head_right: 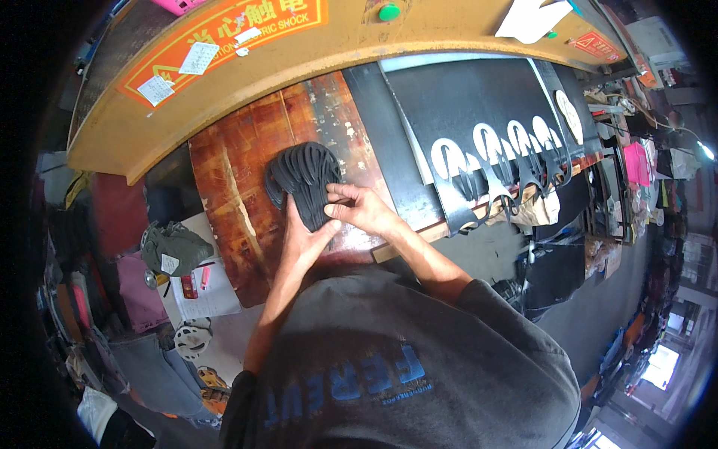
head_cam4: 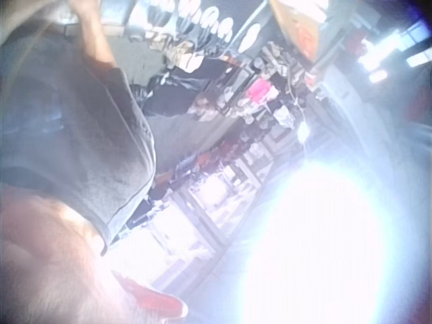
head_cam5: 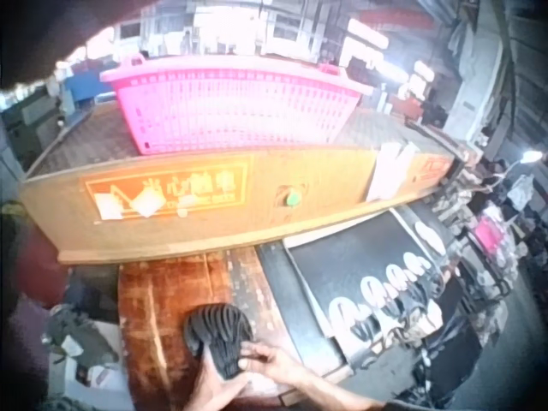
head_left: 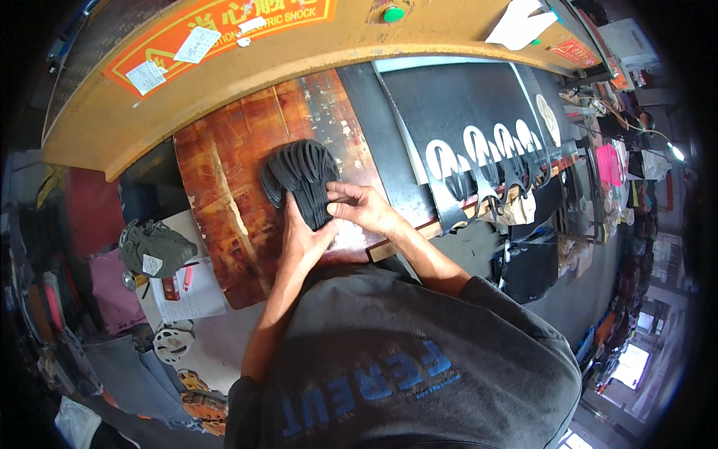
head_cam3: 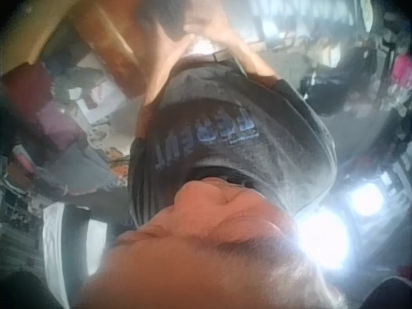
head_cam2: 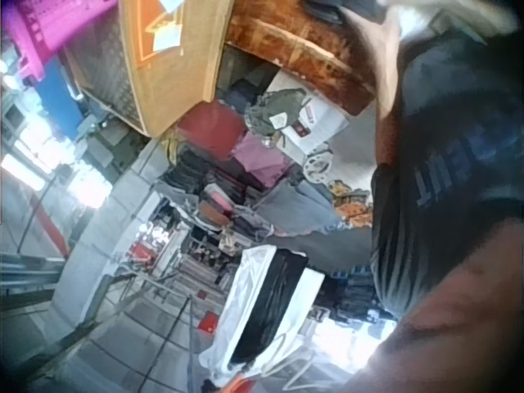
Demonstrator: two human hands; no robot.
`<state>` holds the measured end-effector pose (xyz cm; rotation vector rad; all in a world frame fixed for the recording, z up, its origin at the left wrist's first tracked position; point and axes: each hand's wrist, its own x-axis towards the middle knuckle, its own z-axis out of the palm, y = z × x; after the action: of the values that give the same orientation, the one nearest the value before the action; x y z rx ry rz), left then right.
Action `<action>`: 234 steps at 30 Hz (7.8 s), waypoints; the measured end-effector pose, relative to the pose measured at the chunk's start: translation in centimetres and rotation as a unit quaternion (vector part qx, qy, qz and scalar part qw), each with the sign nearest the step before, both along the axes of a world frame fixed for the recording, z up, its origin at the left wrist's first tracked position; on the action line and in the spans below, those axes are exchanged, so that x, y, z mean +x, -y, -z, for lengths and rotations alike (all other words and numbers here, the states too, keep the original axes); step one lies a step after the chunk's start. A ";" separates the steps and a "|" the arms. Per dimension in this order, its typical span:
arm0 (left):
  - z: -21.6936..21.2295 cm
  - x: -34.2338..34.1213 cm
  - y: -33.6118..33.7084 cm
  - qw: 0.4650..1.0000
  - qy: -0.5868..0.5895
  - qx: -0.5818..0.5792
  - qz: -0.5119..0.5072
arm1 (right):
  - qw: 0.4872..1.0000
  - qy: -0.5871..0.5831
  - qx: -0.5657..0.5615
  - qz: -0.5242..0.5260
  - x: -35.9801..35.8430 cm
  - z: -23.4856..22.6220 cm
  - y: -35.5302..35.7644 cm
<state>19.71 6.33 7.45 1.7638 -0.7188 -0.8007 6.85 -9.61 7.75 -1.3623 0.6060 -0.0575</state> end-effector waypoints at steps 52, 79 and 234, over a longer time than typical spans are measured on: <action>-0.9 1.0 -10.8 0.891 0.412 0.145 -0.120 | 0.957 0.049 0.243 -0.148 7.0 0.7 1.1; -3.5 -2.8 -8.8 0.931 0.298 -0.010 -0.208 | 0.978 -0.018 -0.206 0.017 1.6 -1.6 0.6; 2.8 -20.1 23.3 0.941 0.282 0.074 -0.170 | 0.814 -0.099 -0.573 0.005 -7.0 -5.6 33.4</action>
<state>-0.39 -16.98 4.62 2.2073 -0.6982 -0.1052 -0.12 -43.00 13.36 -2.5684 0.7906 -0.3372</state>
